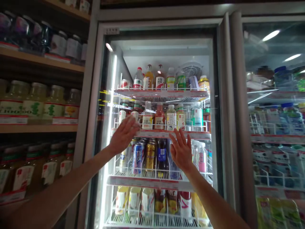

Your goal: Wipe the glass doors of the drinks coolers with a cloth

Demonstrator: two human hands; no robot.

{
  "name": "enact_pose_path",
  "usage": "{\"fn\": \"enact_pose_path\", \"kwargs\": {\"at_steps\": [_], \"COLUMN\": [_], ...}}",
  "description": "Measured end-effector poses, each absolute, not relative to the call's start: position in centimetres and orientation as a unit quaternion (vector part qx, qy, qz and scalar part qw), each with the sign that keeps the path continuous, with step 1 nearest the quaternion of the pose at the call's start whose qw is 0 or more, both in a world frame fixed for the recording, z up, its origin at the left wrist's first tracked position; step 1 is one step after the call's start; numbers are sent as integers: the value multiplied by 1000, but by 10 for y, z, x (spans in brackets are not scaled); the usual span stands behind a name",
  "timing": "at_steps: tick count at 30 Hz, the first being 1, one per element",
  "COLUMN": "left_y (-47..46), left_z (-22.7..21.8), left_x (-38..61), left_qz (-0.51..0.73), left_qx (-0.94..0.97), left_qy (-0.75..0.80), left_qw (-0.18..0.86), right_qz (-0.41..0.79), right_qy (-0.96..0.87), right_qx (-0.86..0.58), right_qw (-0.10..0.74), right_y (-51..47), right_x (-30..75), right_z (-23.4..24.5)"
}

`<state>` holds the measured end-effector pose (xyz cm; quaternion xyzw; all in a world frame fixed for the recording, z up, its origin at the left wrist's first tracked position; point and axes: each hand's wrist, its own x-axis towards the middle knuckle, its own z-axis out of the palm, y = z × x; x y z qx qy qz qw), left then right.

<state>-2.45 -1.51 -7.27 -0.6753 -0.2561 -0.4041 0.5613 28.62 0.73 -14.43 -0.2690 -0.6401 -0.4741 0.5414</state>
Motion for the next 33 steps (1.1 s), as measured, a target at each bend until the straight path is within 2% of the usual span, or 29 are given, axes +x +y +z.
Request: {"fn": "enact_pose_path", "kwargs": {"at_steps": [2, 6, 7, 12, 17, 22, 27, 31, 33], "left_y": [-14, -11, -10, -8, -4, -4, -2, -3, -4], "left_z": [-68, -52, -50, -40, -21, -11, 4, 4, 7], "left_x": [-24, -18, -14, 6, 13, 29, 25, 38, 39], "left_qz": [-363, -560, -574, -420, -571, -413, -585, -449, -435], "left_qx": [-704, -542, -531, -668, -531, -672, -534, -660, -671], "left_qy": [-244, -340, -341, -271, -336, -264, -339, -266, -262], "left_qw": [560, 526, 523, 551, 528, 555, 507, 540, 540], "right_qz": [-477, -476, -474, -471, -469, -466, -471, -471, -467], "right_qy": [-639, -639, -640, -643, -645, -649, -645, -645, -646], "right_qx": [-271, -268, -267, -256, -258, -261, -253, -251, -257], "right_qw": [539, 541, 542, 547, 545, 541, 546, 547, 547], "right_y": [8, 9, 9, 9, 9, 8, 7, 6, 5], "right_x": [287, 287, 287, 287, 288, 289, 287, 287, 288], "right_z": [-145, -145, -145, -144, -145, -145, -143, -144, -143]}}
